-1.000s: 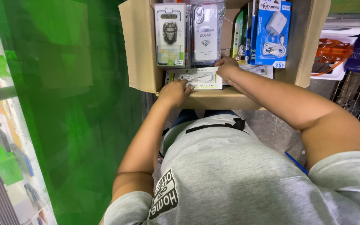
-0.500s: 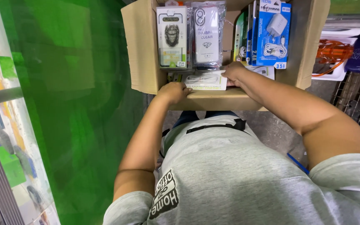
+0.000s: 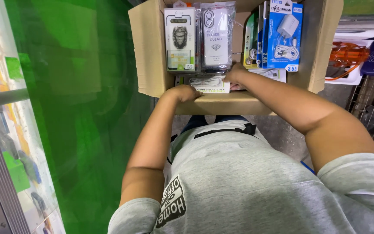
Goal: Inspecting various mobile phone accessories including cases and charging cables inside a cardboard box.
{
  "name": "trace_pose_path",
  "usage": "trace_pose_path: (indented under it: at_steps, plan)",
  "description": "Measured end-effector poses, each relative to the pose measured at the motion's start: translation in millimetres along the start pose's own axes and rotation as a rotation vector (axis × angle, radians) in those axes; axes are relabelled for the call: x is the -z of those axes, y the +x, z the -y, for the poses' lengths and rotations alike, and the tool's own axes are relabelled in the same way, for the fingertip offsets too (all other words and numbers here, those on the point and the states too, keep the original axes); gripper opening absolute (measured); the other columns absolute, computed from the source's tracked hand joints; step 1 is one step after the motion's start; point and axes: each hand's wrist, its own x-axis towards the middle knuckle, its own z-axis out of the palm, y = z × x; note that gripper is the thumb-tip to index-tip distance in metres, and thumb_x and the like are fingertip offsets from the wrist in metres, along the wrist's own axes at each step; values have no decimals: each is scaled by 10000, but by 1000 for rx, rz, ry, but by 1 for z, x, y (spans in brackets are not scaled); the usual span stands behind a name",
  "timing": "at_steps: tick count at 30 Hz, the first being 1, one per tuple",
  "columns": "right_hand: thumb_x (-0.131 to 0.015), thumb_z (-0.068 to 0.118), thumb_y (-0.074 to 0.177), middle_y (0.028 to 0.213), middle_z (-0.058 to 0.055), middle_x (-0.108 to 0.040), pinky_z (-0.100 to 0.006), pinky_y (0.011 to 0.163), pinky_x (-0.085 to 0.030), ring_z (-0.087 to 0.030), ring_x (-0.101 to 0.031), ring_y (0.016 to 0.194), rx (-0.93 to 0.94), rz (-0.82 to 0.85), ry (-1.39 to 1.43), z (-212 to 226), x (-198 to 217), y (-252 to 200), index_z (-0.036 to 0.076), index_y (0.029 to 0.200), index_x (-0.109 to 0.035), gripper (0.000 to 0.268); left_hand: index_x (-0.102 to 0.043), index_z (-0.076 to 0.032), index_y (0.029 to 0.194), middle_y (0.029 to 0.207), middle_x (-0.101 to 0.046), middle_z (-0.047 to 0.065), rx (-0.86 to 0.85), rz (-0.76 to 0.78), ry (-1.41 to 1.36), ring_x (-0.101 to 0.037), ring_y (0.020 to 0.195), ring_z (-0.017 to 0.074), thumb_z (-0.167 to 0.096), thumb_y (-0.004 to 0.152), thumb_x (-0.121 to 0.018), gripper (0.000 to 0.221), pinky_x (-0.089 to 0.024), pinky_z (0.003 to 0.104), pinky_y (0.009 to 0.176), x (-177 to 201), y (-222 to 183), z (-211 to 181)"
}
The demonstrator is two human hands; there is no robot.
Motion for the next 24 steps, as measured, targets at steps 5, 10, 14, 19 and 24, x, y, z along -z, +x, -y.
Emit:
trace_pose_path:
  at_steps: [5,10,14,19,24]
  plan:
    - [-820,-51,788,1027,-207,-744,-385,648,-681,-314,-760,872,17,216,203,-41,-5,71,-104,1139,-655,392,-676,-114,1338,1419,-618,154,17,72,-59,-586,1294,351,-589,1002,-452,623,-442,420,1086,14,-13,-15]
    - [-841,-28,754,1001,-205,-734,-402,580,-627,-303,-741,737,141,-97,-58,-6,4,-2,-2,1140,-641,435,-646,-118,1372,1472,-573,139,142,122,-134,-553,1339,318,-613,966,-511,654,-426,415,1103,9,6,-12]
    - [-874,110,810,993,-237,-783,-336,545,-611,-242,-742,673,152,-83,-285,-18,6,33,-95,1078,-702,379,-684,-106,1331,1419,-619,148,89,88,-64,-595,1295,329,-589,964,-519,629,-452,420,1079,-6,33,10]
    - [-850,334,816,1128,-260,-715,-438,895,-567,-402,-699,1039,524,-210,-845,-24,20,-9,-46,1095,-726,487,-607,-51,1394,1352,-640,230,-41,-91,126,-617,1239,405,-517,972,-564,630,-487,456,1050,4,6,-6]
    - [-740,405,885,1015,-203,-748,-442,858,-562,-356,-724,918,686,-71,-900,60,101,-221,74,1126,-739,410,-541,-72,1446,1395,-595,214,-236,-168,119,-577,1274,384,-529,919,-634,704,-455,427,1073,75,-91,-82]
